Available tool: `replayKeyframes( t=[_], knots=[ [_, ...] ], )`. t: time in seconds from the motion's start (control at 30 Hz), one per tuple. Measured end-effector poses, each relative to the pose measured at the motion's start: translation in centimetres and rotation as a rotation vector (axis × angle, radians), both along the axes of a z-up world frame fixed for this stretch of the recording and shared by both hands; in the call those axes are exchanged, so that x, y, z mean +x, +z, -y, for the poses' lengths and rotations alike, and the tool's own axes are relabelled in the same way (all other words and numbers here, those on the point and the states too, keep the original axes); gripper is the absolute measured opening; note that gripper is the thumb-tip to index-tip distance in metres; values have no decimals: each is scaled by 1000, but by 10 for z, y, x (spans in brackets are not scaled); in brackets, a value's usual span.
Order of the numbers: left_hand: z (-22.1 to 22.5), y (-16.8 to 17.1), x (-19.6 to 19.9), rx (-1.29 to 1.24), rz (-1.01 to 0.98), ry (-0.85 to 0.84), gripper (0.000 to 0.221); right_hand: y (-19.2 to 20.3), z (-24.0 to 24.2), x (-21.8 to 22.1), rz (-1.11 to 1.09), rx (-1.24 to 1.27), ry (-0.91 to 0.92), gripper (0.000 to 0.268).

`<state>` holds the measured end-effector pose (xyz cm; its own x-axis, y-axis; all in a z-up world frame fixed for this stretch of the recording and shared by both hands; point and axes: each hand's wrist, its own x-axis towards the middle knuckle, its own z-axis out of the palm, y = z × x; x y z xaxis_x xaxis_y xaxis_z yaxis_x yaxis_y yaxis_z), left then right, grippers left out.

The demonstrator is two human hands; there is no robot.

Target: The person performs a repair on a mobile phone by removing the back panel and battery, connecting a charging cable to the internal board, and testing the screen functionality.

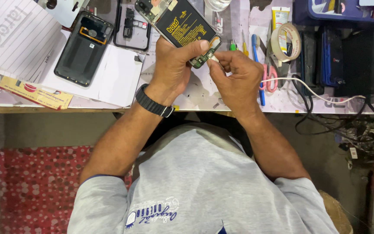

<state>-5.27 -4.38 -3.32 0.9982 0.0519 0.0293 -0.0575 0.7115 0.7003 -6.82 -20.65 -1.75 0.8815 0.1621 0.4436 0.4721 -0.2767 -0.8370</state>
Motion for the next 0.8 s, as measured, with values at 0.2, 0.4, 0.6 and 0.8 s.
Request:
replayKeyframes(
  t=[0.2, 0.4, 0.6, 0.8],
  knots=[
    [5, -5, 0, 24, -31, 2, 34, -4, 2, 1, 16, 0, 0, 10],
    [7, -7, -1, 64, -42, 21, 33, -1, 2, 1, 24, -3, 6, 10],
    [7, -8, 0, 76, -16, 25, 32, 1, 1, 1, 25, -43, -26, 11],
    [8, -11, 2, 78, -28, 48, 34, 0, -1, 1, 44, -66, -65, 14]
  ],
)
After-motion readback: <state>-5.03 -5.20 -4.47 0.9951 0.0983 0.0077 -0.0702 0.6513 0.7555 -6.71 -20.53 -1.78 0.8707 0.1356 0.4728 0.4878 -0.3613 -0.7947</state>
